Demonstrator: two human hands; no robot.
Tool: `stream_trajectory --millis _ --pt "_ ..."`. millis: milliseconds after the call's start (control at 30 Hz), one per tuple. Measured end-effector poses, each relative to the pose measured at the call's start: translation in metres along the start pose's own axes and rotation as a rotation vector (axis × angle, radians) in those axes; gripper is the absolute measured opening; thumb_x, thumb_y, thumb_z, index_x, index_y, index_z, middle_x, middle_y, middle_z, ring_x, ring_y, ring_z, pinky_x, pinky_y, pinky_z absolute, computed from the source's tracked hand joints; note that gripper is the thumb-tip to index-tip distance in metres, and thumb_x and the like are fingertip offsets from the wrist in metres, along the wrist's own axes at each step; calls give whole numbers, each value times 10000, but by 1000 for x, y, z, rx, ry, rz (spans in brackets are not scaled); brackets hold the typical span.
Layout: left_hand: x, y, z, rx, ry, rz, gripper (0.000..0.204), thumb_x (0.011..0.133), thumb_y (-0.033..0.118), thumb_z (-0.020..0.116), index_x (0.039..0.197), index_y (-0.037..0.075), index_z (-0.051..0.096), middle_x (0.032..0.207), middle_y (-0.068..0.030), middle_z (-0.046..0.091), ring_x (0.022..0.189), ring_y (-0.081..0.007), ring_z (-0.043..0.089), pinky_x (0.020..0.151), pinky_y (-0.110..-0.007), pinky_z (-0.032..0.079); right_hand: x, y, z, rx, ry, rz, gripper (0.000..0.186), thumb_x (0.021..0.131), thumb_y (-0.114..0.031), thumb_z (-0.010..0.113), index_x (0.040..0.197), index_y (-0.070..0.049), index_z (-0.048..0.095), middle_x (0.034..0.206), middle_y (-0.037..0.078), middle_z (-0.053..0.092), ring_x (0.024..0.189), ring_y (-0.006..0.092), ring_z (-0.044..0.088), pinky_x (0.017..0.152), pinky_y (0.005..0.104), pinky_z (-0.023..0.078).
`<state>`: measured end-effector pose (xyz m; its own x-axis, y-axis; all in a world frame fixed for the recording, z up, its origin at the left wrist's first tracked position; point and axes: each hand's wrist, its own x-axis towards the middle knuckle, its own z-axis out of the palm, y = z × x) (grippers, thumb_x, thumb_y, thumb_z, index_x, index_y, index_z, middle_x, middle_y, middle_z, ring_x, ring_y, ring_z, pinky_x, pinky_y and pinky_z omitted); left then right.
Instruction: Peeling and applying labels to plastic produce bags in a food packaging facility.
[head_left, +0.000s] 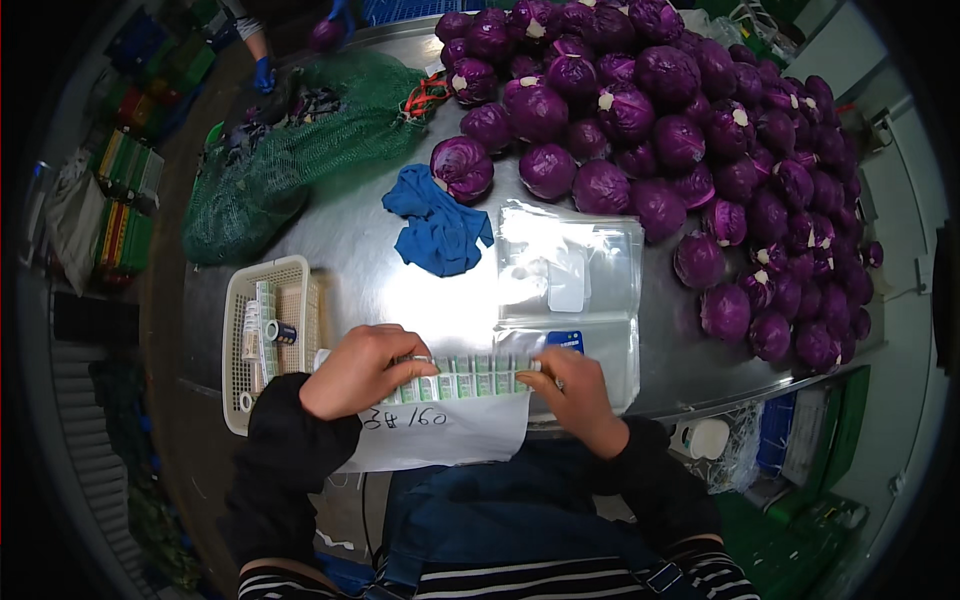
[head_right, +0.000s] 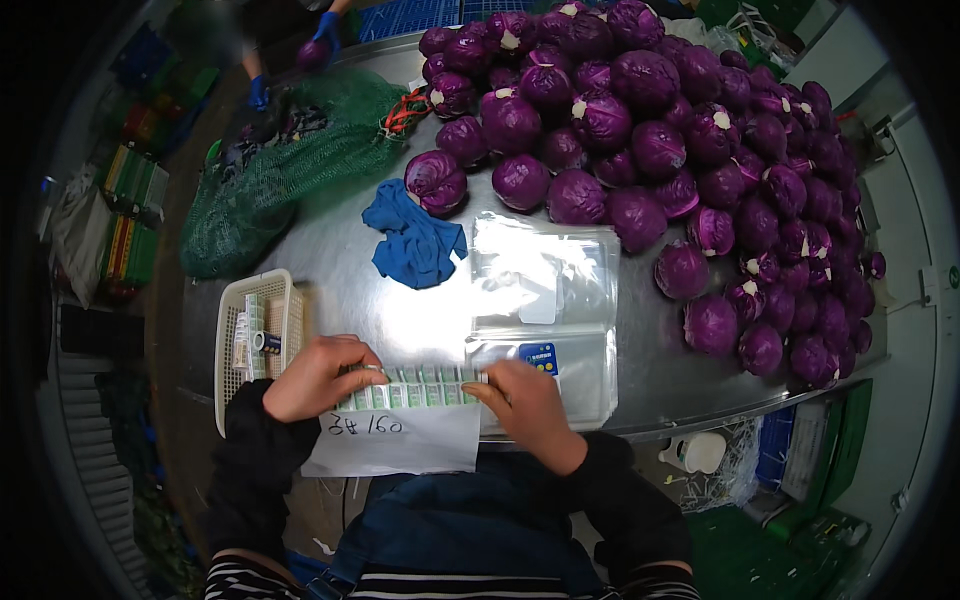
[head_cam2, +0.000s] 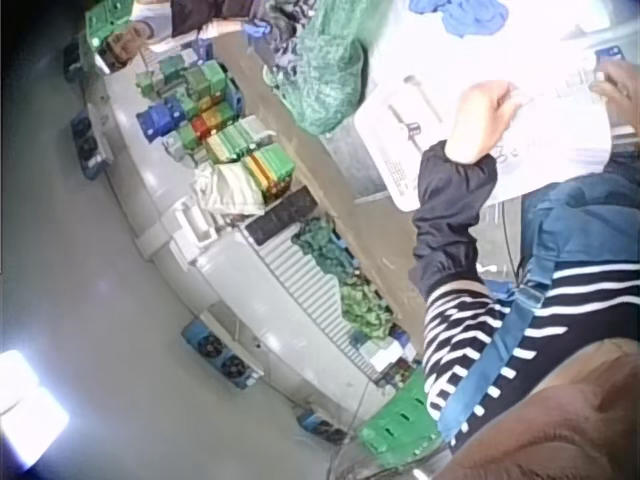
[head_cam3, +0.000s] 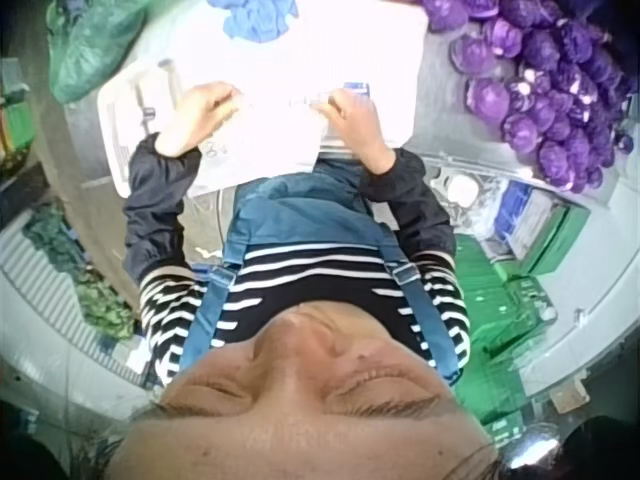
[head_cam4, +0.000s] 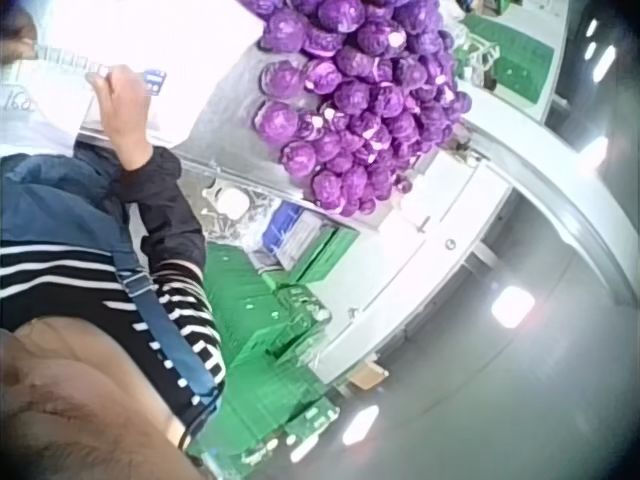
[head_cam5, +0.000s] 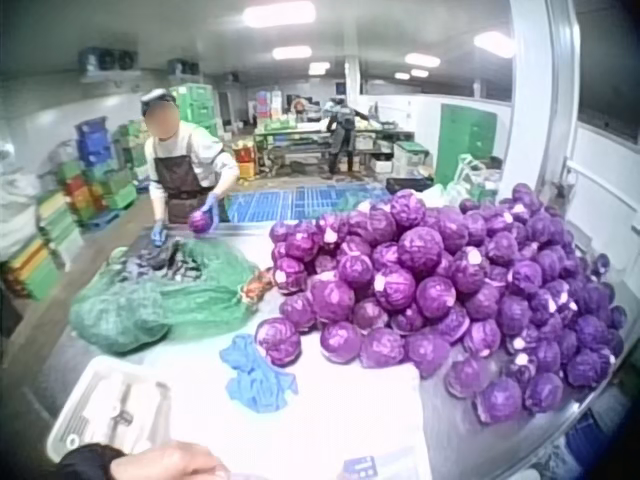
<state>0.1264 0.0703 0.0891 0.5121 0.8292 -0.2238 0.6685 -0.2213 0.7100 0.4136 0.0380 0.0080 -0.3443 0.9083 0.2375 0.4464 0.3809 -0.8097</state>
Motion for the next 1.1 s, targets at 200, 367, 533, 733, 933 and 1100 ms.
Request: stream_trajectory --millis 200,367,533,733,933,1100 --pt "17 8 -5 50 -106 156 193 852 187 748 916 13 691 803 -146 659 785 -344 641 704 -419 489 46 -18 -6 -180 -86 -338 355 895 -304 703 1087 -32 581 838 84 627 798 251 636 663 380 499" --pt "30 12 -14 78 -203 189 191 851 184 742 949 28 690 798 -143 653 796 -353 636 710 -432 489 59 -19 -6 -275 -366 -435 238 939 -276 628 996 -61 546 745 54 601 683 231 650 593 351 492" --pt "51 2 -27 35 -337 192 212 900 244 702 982 49 692 809 -166 668 778 -348 652 697 -419 496 55 -8 10 -309 -212 -526 135 903 -196 614 905 -77 549 705 36 570 622 210 639 525 344 468" --pt "86 -61 -21 22 -490 34 239 914 281 708 986 54 700 837 -119 697 769 -245 662 707 -364 497 46 -4 31 -28 319 -356 97 892 -109 654 925 -29 610 790 46 620 591 204 603 494 327 448" --pt "84 -136 60 273 -639 29 252 837 294 734 983 92 700 893 -119 684 863 -306 659 772 -397 512 1 65 0 571 86 601 130 951 -130 663 919 -15 610 608 19 533 563 63 491 491 255 373" --pt "81 -123 126 701 -63 342 233 818 213 673 1012 87 644 949 -99 621 921 -284 619 792 -390 499 -45 127 -5 250 54 777 237 901 -195 735 833 -1 616 620 23 577 554 73 495 515 286 407"
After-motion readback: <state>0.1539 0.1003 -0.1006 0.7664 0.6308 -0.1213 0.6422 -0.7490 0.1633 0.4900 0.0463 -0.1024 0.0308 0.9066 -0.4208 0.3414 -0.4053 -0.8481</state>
